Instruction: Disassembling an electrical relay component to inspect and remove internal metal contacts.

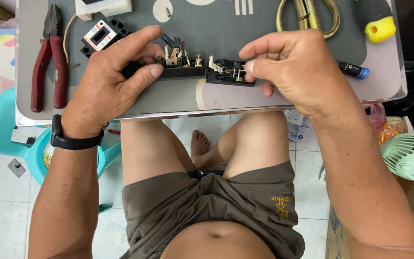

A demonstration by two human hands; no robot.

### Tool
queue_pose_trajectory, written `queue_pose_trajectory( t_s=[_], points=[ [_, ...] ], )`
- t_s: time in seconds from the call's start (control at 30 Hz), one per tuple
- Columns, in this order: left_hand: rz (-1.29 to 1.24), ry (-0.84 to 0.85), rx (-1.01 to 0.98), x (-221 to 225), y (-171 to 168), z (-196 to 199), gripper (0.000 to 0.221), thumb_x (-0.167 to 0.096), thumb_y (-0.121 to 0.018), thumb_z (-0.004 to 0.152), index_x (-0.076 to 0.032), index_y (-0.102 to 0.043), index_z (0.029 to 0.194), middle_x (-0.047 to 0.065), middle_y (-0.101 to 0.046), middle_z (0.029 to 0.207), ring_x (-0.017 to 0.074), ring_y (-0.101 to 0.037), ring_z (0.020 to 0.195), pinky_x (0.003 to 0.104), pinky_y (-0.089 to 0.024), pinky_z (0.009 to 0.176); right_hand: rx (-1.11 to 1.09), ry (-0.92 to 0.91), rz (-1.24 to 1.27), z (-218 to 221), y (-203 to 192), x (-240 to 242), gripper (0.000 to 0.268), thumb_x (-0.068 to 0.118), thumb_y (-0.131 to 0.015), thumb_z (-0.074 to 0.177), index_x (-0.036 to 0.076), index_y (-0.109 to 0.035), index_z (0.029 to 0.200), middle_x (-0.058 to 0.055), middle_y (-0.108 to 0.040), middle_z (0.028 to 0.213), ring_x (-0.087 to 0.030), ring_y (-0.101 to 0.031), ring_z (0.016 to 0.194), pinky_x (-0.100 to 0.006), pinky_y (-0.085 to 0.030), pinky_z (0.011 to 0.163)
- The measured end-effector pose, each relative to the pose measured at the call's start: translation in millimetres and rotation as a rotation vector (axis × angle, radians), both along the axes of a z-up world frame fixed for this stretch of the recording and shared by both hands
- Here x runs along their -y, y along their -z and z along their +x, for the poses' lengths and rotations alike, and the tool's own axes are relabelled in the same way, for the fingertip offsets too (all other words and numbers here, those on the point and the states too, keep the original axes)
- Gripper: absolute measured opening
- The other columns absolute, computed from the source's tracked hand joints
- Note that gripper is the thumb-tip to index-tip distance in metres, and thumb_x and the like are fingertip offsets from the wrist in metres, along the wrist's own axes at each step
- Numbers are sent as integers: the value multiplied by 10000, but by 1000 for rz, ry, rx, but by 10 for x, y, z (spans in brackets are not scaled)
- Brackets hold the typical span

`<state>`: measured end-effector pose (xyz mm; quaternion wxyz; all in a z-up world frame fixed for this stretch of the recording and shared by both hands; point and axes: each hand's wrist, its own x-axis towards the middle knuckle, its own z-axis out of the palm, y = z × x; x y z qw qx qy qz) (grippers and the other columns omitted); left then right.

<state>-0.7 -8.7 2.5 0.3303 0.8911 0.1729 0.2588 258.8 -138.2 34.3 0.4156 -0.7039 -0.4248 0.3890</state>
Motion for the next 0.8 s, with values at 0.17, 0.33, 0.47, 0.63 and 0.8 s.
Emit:
queue_pose_trajectory(
  t_s=[0.17, 0.33, 0.47, 0.63, 0.8],
  points=[
    [15, 15, 6, -8, 14, -9, 478, 5, -610, 1024, -28, -408, 1456, 177, -635, 1215, 235, -629, 1040, 346, -510, 1011, -34, -10, -6, 27, -6, 2, 139, 5, -639, 826, 15, -719, 939, -87, -664, 686, -108, -501, 445, -198, -421, 414],
    [18, 14, 13, -26, 32, -37, 487, 15, -612, 1029, -55, -401, 1463, 162, -634, 1222, 217, -628, 1041, 338, -515, 1005, -77, -5, 19, 5, 27, -12, 123, -21, -648, 816, -4, -704, 924, -108, -649, 675, -115, -583, 562, -208, -453, 414],
    [41, 83, 46, -53, 54, -60, 496, -40, -594, 1066, -107, -346, 1490, 178, -605, 1287, 285, -614, 1192, 389, -536, 1091, -110, 22, 36, -26, 8, -2, 149, -29, -644, 808, 4, -676, 950, -114, -635, 676, -109, -590, 582, -199, -443, 420],
    [37, 57, 8, -24, 15, -48, 497, -53, -604, 1056, -114, -357, 1482, 154, -617, 1270, 278, -624, 1145, 394, -539, 1059, -119, 47, 42, -34, 28, 14, 161, -42, -628, 812, 4, -676, 959, -113, -642, 687, -117, -580, 572, -197, -451, 441],
    [141, 33, -42, -20, 49, -71, 561, 0, -662, 1036, -98, -357, 1497, 131, -607, 1278, 252, -576, 1094, 390, -502, 1011, -211, 35, 108, 17, 134, 15, 146, -54, -648, 822, 16, -645, 950, -103, -605, 653, -112, -608, 610, -194, -456, 443]
  ],
)
